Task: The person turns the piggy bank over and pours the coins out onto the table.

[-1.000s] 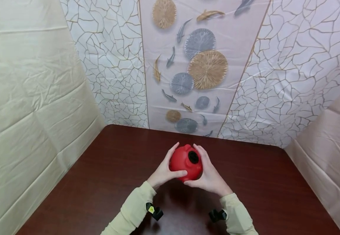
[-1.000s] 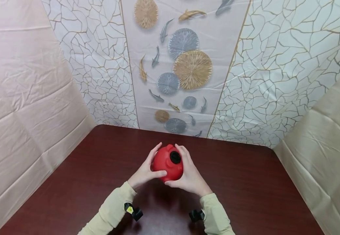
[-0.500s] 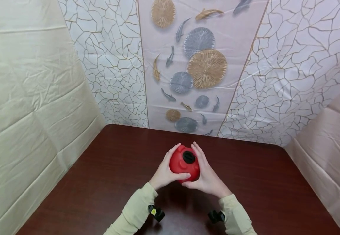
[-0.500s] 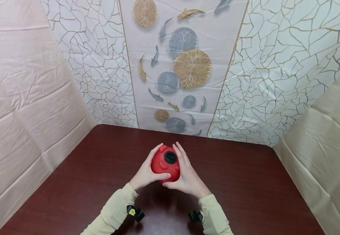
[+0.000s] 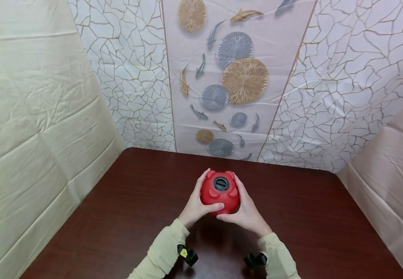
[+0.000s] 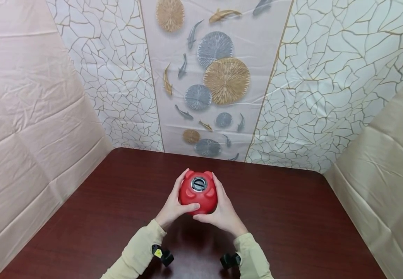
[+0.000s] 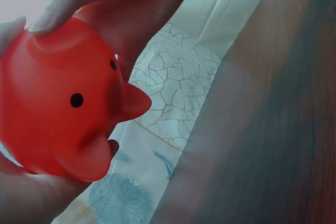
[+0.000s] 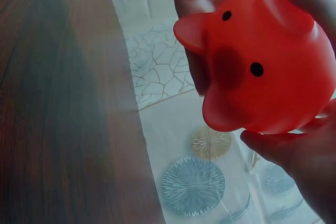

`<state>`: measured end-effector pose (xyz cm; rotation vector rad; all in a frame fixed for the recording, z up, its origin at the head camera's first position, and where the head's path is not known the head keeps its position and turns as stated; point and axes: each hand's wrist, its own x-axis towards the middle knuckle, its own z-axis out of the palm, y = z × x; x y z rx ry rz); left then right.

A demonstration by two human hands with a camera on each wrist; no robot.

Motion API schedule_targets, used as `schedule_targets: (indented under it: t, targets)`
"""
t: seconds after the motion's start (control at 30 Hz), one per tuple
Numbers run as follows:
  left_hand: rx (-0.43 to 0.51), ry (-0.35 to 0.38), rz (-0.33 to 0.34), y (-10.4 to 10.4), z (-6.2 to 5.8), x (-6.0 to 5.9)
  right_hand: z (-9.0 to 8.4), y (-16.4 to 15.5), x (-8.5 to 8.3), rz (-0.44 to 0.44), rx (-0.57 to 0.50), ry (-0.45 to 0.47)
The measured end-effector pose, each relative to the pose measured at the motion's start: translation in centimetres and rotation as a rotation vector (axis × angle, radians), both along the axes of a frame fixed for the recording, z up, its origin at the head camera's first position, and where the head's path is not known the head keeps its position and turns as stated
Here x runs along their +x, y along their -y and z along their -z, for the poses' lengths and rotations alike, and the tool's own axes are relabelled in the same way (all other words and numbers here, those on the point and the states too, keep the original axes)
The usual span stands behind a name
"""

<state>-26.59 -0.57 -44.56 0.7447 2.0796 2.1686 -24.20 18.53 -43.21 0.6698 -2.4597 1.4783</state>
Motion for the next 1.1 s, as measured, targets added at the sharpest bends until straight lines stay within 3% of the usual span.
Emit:
schedule_targets:
  t: [0.33, 0.47, 0.6, 0.73, 0.87, 1.1]
  targets:
    - [-0.136, -0.053, 0.002, 0.6, 0.4, -0.1, 0.4, -0.5, -0.1, -0.002, 0.031, 0.067]
    - [-0.142, -0.079, 0.0, 0.7, 0.6, -0.2, 0.4, -0.7, -0.1, -0.043, -0.021, 0.082]
    - [-0.172, -0.122, 0.019, 0.9, 0.7, -0.3, 0.0, -0.8, -0.2, -0.063, -0.036, -0.016]
    - [-0.224, -0.16, 0.053, 0.8, 0.6, -0.8, -0.7, -1.0, -0.4, 0.015, 0.008, -0.136]
    - [-0.298, -0.198, 0.077, 0.8, 0.3, -1.5, -1.0, -1.1, -0.5, 0.091, -0.031, -0.173]
    - [-0.409, -0.181, 0.117, 1.0, 1.2, -1.9, -0.2, -1.3, -0.3, 0.059, -0.026, -0.074]
